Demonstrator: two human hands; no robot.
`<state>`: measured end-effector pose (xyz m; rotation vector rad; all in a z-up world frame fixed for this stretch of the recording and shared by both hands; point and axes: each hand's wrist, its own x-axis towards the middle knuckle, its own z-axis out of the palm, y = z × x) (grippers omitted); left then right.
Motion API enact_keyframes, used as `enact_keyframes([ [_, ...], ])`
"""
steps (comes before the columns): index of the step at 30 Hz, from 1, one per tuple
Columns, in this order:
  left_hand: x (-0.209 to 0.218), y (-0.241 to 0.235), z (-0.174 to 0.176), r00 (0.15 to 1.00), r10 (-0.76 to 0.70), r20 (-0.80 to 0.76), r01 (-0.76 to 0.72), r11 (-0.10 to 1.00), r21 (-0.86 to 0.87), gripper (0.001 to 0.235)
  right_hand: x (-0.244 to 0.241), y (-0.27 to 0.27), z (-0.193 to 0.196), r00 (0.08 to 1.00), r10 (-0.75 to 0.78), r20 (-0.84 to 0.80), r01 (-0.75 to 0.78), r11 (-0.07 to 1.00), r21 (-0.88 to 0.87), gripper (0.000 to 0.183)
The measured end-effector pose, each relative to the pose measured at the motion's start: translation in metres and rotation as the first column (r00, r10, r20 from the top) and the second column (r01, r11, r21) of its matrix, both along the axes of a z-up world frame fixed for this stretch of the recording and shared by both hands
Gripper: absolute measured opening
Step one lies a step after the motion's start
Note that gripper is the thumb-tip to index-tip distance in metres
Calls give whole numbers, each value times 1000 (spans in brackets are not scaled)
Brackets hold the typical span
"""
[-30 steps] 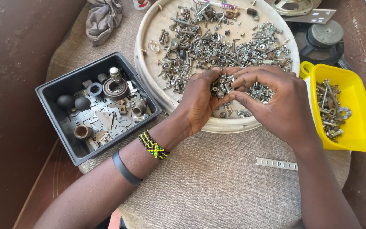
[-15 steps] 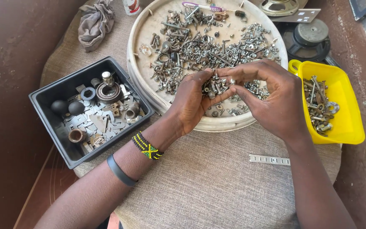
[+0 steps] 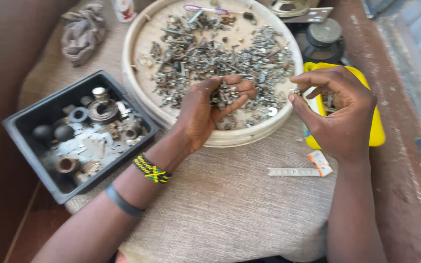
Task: Sorting through a large tray of mixed metal screws and small hardware to pick out specific items and place them into a yellow container.
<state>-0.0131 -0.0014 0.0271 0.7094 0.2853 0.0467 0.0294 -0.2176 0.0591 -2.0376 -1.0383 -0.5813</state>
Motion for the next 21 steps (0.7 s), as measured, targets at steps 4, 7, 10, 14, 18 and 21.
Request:
enact_keyframes([
  [4,-7,0,14,1000,-24,-11,23,999,-28,35,-1,-39,4,990,-112,-82,110,994,-21,24],
  [7,-10,1,18,999,-16,-39,13,998,-64,31,3,-66,5,990,-142,-20,141,989,-50,20],
  [10,-10,0,18,999,-28,-45,28,1000,10,36,5,-84,9,971,-236,-34,231,965,-124,21],
  [14,-12,-1,23,999,-20,-49,21,1000,14,36,1,-77,14,969,-245,40,249,949,-193,16],
  [18,-8,-1,10,1000,-12,-6,12,1000,21,37,-10,-37,22,993,-98,60,108,975,-192,14],
  [21,-8,0,10,1000,-5,8,5,1000,18,36,-21,8,33,983,126,131,-87,960,-267,15],
])
